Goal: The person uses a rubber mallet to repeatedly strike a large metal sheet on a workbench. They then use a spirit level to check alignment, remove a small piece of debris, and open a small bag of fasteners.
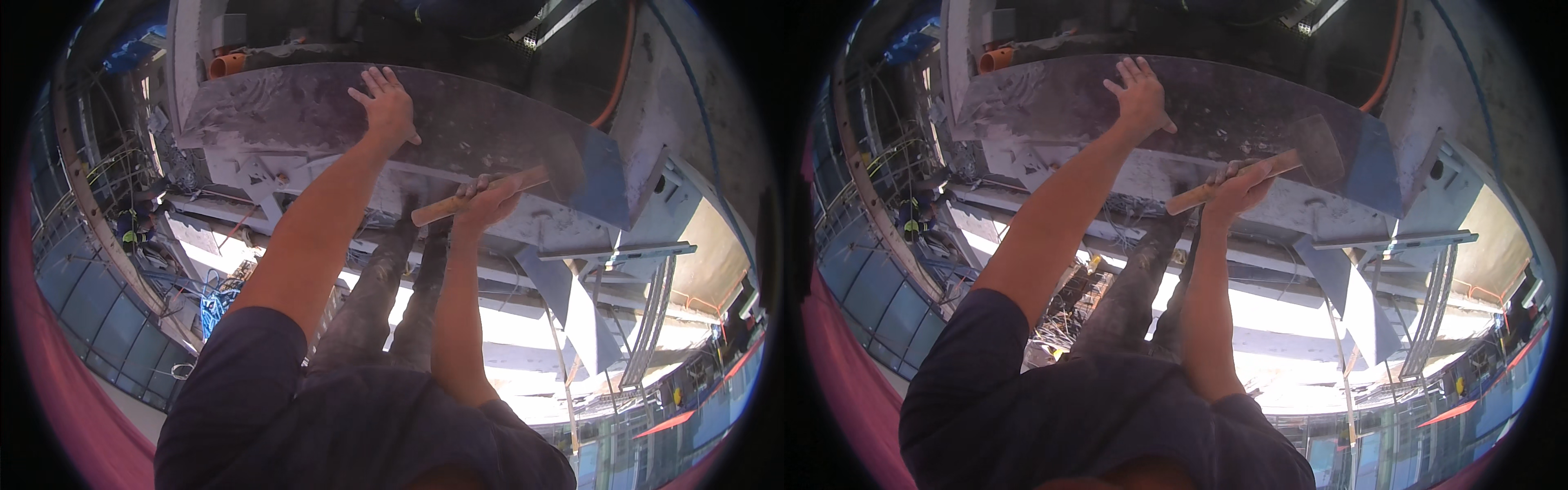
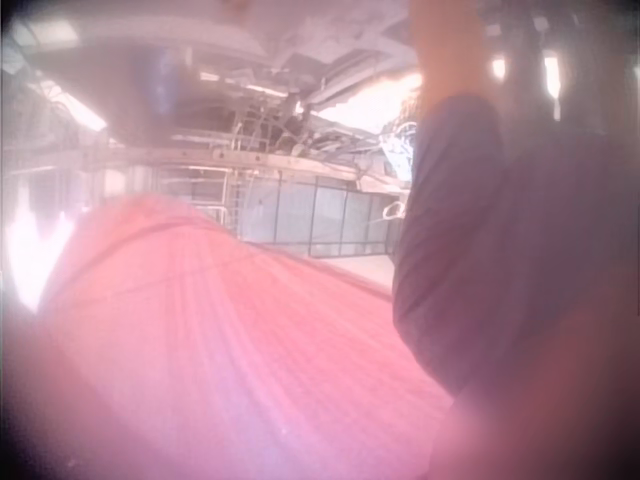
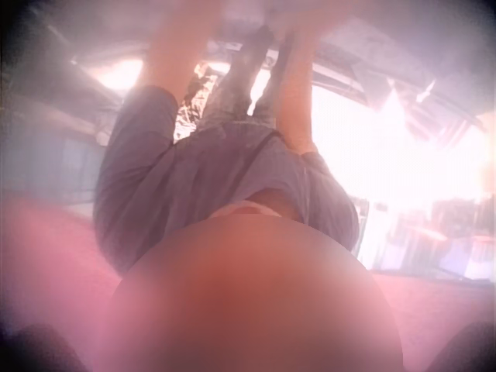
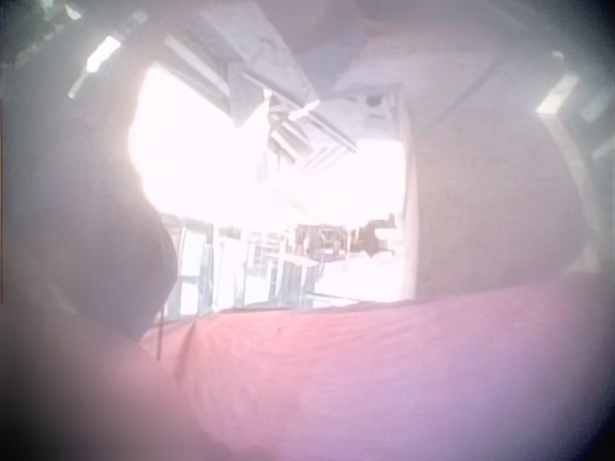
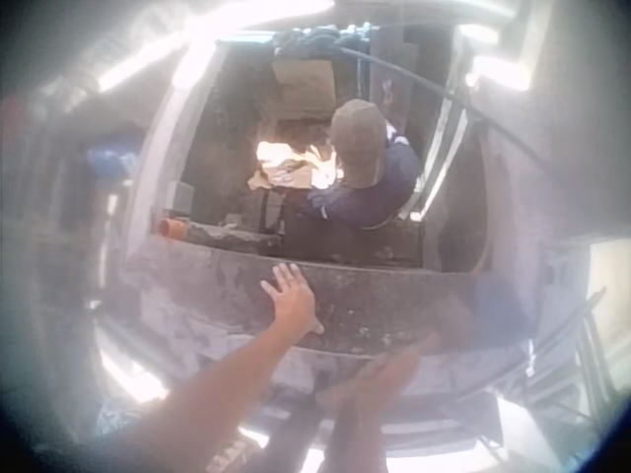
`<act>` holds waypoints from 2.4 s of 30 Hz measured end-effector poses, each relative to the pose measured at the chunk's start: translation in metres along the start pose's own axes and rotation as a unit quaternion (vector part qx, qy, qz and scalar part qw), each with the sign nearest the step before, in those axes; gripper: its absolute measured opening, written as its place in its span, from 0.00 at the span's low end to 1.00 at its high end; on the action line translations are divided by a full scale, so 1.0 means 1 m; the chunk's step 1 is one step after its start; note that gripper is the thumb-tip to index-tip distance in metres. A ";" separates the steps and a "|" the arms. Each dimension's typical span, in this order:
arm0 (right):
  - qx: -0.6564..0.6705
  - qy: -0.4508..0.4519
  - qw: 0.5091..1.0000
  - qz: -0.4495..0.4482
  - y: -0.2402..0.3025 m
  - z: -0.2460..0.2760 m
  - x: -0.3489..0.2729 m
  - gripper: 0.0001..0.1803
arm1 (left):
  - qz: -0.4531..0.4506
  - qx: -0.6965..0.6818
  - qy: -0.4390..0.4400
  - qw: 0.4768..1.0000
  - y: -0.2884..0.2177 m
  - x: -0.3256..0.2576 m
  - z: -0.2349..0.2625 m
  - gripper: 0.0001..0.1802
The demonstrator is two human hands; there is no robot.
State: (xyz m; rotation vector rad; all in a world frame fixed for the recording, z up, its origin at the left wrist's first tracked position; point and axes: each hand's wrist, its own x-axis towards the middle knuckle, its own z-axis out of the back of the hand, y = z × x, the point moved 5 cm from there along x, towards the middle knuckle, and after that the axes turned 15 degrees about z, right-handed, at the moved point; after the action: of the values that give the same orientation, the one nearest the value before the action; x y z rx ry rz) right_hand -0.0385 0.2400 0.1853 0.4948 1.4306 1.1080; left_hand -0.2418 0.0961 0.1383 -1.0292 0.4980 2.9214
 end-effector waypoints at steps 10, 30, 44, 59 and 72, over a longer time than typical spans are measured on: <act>-0.161 0.231 0.957 0.069 0.035 -0.037 -0.034 0.28 | 0.005 0.010 0.001 1.000 0.001 -0.002 0.000 0.94; -0.410 0.392 0.811 0.143 -0.035 -0.035 0.016 0.26 | -0.018 -0.396 -0.215 0.893 -0.016 -0.021 -0.077 0.50; -0.036 0.074 0.997 -0.013 0.007 0.002 0.014 0.20 | 0.006 -0.337 -0.338 0.879 -0.020 0.005 -0.057 0.41; -0.316 0.290 0.903 0.004 -0.014 0.033 0.008 0.21 | 0.011 -0.333 -0.333 0.882 -0.017 0.009 -0.054 0.40; -0.509 0.377 0.769 0.086 0.030 0.027 0.005 0.24 | 0.127 -0.347 -0.094 0.924 -0.014 -0.030 -0.047 0.62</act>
State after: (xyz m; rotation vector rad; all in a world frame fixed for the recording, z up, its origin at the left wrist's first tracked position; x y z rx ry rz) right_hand -0.0236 0.2668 0.2114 -0.7044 1.1614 2.1618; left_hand -0.1880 0.0988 0.1177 -0.7204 -0.4954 3.4672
